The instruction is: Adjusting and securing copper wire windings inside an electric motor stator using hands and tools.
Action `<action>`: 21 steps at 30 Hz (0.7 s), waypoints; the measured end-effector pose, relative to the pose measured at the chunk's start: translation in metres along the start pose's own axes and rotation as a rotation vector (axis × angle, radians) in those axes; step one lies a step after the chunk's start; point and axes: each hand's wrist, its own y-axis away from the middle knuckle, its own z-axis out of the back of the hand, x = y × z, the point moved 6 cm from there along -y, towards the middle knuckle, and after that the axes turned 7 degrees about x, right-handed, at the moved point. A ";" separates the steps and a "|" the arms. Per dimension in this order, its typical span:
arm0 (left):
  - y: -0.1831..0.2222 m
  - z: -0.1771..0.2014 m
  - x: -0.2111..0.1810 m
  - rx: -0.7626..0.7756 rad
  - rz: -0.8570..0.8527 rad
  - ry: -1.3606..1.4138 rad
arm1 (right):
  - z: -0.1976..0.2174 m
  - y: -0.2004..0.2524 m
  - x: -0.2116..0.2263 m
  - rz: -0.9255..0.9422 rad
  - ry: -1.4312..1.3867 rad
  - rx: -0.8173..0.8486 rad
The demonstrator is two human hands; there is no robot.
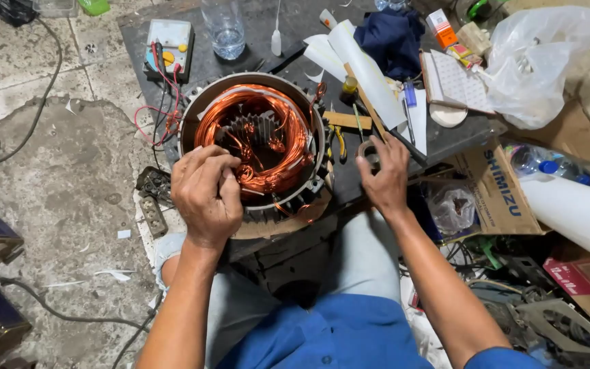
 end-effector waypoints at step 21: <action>-0.001 -0.008 0.000 0.053 0.086 -0.055 | -0.104 -0.061 -0.069 0.398 0.439 0.278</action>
